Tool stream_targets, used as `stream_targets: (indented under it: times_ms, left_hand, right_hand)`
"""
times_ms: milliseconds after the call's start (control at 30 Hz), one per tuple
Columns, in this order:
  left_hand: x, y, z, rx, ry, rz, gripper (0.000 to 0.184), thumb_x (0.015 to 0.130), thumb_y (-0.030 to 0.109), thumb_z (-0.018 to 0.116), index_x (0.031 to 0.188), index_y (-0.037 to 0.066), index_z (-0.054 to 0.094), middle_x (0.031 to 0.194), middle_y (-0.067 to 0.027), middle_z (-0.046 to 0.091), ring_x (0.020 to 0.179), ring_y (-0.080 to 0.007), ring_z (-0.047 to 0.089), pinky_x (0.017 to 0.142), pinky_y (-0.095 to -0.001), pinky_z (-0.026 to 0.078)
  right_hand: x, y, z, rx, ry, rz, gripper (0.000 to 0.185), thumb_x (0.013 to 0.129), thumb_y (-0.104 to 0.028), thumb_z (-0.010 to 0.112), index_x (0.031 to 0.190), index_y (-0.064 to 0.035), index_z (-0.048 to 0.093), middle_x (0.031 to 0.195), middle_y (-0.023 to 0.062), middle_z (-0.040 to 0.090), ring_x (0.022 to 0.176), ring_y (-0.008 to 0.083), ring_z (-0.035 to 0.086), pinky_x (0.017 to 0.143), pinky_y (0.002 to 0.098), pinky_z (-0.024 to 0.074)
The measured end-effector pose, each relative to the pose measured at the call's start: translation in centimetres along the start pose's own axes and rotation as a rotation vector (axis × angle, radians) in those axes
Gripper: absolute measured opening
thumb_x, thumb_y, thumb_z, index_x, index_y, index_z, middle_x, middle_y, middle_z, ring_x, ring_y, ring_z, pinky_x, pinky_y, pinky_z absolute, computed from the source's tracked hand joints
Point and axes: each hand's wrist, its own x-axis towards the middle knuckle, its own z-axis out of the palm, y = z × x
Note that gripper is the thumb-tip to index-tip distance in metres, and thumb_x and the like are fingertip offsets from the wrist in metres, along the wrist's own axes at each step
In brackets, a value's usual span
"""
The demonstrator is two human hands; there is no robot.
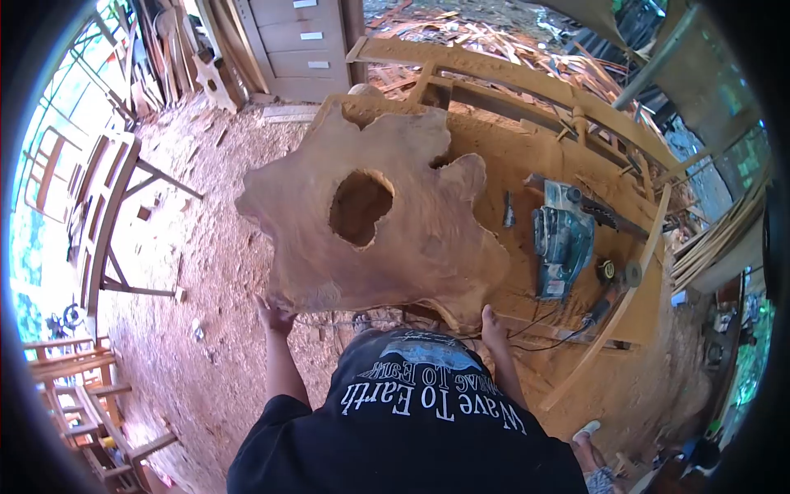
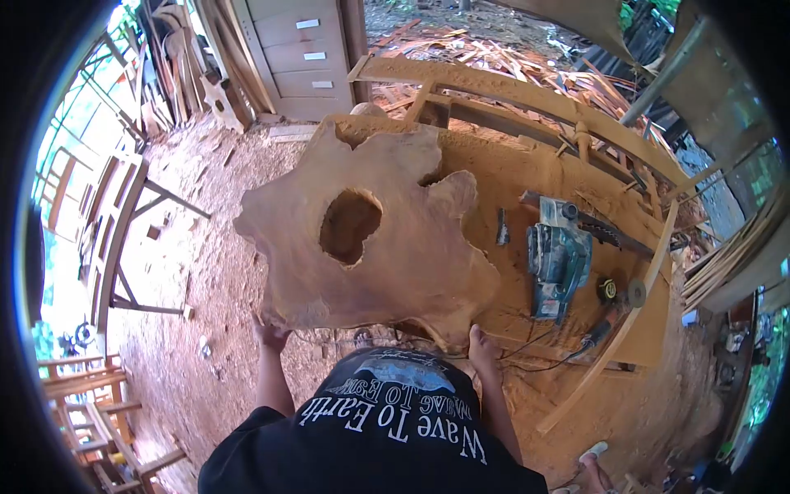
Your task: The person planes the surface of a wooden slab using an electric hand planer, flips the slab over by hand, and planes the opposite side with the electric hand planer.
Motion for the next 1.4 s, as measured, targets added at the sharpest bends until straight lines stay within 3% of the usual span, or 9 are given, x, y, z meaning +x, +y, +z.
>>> stream_targets:
  times_ms: [67,133,333,500,800,1033,1133,1333,1400]
  left_hand:
    - [3.5,1.0,-4.4,-0.033,-0.423,-0.042,0.065,0.095,0.067,0.045,0.121,0.011,0.063,0.107,-0.0056,0.071,0.105,-0.0248,0.067,0.089,-0.0483,0.055]
    - [1.8,1.9,0.0,0.209,-0.012,-0.084,0.052,0.096,0.061,0.049,0.108,0.014,0.067,0.08,-0.0018,0.071,0.08,-0.024,0.07,0.077,-0.0435,0.057]
    - [3.2,4.2,0.4,0.298,-0.405,-0.315,0.069,0.095,0.062,0.048,0.136,0.006,0.055,0.119,-0.0192,0.067,0.088,-0.0368,0.071,0.092,-0.0562,0.052]
    - [1.6,4.8,3.3,0.391,-0.463,-0.3,0.059,0.1,0.044,0.05,0.122,-0.011,0.056,0.103,-0.0242,0.07,0.092,-0.0415,0.069,0.094,-0.0515,0.052]
    - [-1.7,8.1,7.2,0.38,-0.295,-0.226,0.048,0.095,0.039,0.057,0.107,-0.007,0.062,0.084,-0.0221,0.071,0.073,-0.0362,0.071,0.077,-0.046,0.058]
    - [-7.0,16.6,10.1,0.462,-0.224,-0.349,0.053,0.095,0.036,0.056,0.127,-0.006,0.056,0.118,-0.0175,0.067,0.098,-0.0318,0.069,0.086,-0.0459,0.058]
    - [-7.7,16.9,11.0,0.457,-0.13,-0.287,0.051,0.095,0.036,0.057,0.119,-0.009,0.056,0.099,-0.0222,0.068,0.075,-0.0358,0.071,0.073,-0.0464,0.06]
    - [-10.7,20.3,15.5,0.612,-0.072,-0.217,0.09,0.097,0.073,0.025,0.127,-0.006,0.057,0.093,-0.0202,0.07,0.078,-0.0306,0.072,0.069,-0.0408,0.061]
    - [-12.1,21.8,17.9,0.435,-0.14,-0.095,0.1,0.094,0.079,0.024,0.145,-0.005,0.042,0.134,-0.0224,0.059,0.114,-0.0365,0.063,0.095,-0.056,0.054]
  right_hand:
    - [-1.9,0.4,2.5,0.238,0.016,0.033,0.066,0.104,-0.054,0.039,0.128,0.0057,0.056,0.129,0.0172,0.06,0.117,0.0287,0.055,0.102,0.0393,0.0405]
    - [-2.0,-0.6,5.0,0.459,0.001,0.028,0.077,0.104,-0.059,0.038,0.139,0.0087,0.051,0.142,0.019,0.055,0.132,0.0276,0.05,0.113,0.0365,0.0356]
    - [-0.2,2.8,6.8,0.907,0.03,0.066,0.079,0.099,-0.061,0.049,0.146,0.0027,0.045,0.146,0.011,0.051,0.133,0.0246,0.048,0.111,0.0359,0.0375]
    - [0.1,2.4,6.8,0.832,0.135,-0.026,0.078,0.1,-0.056,0.052,0.147,0.0043,0.043,0.148,0.0119,0.048,0.135,0.0233,0.046,0.114,0.0346,0.0323]
    - [-6.1,-4.0,6.3,0.857,0.151,0.179,0.075,0.091,-0.062,0.059,0.14,-0.0068,0.05,0.137,0.0081,0.057,0.122,0.0247,0.057,0.096,0.0399,0.0499]
    - [-13.2,-7.3,4.6,1.029,0.152,0.047,0.058,0.1,-0.046,0.055,0.137,-0.0015,0.052,0.134,0.011,0.06,0.119,0.0265,0.06,0.097,0.0408,0.0507]
    - [-14.4,-10.1,2.6,1.104,0.099,0.095,0.057,0.101,-0.043,0.055,0.137,0.0011,0.053,0.132,0.0134,0.061,0.118,0.0268,0.061,0.099,0.0413,0.05]
    - [-14.5,-13.6,-2.7,0.993,0.127,0.04,0.062,0.1,-0.053,0.052,0.139,-0.0053,0.052,0.134,0.0111,0.059,0.123,0.0282,0.058,0.103,0.0426,0.0477]
    - [-15.9,-15.6,-5.2,1.074,0.14,0.024,0.062,0.1,-0.052,0.053,0.141,-0.005,0.051,0.136,0.0117,0.058,0.126,0.028,0.055,0.105,0.0424,0.0455]
